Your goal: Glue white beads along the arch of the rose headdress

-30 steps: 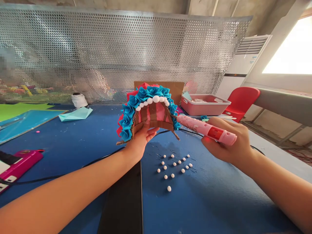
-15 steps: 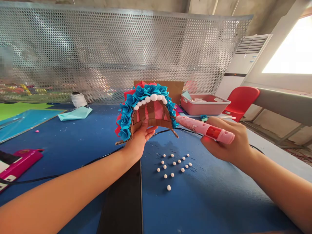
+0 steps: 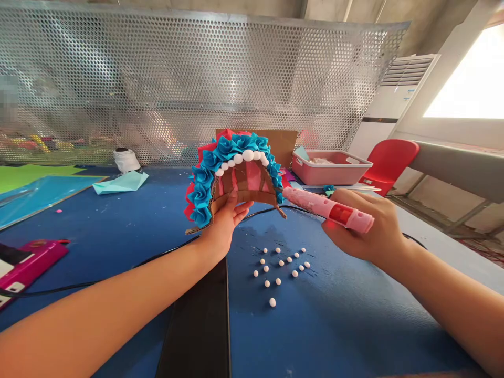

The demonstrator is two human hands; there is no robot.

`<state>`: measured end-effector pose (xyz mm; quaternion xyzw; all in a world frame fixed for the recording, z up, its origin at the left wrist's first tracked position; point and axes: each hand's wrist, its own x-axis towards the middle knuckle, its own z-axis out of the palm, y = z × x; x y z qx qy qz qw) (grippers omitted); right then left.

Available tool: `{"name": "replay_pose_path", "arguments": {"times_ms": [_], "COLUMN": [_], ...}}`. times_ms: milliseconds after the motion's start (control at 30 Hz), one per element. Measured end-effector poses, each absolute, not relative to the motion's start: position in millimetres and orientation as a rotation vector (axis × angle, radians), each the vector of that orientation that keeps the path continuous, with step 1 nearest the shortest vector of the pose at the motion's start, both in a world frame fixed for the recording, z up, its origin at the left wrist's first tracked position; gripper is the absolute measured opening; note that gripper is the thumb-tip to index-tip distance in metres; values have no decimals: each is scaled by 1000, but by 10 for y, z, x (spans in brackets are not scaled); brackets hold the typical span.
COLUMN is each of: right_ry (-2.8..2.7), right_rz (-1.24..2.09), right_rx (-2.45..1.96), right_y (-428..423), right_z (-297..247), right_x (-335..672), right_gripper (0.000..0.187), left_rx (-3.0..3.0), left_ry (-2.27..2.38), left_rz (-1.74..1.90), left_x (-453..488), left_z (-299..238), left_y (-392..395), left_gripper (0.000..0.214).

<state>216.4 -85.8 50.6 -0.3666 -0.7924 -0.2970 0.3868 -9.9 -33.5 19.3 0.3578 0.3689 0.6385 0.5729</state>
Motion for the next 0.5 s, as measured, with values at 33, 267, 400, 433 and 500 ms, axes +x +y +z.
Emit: {"name": "replay_pose_path", "arguments": {"times_ms": [33,267,400,433,500], "right_ry": [-2017,-2034,-2044,-2053,-2077], "right_rz": [-767,-821,-831,-826,-800], "right_rx": [-938,-981,-1007,-1010,-1010], "right_y": [-859,-870,-868,-868,-871], "right_z": [500,468,461,463,475], "right_x": [2164,2155,2169,2172,2177], "right_gripper": [18,4,3,3,2], "left_rx": [838,846,844,843,844], "left_ry": [868,867,865,868,877], "left_rz": [1494,1491,1501,1500,1498], "left_x": [-99,-113,-110,-109,-110], "left_z": [190,180,189,187,177], "left_y": [-332,-328,-340,-340,-330], "left_gripper": [44,38,36,34,32]}}
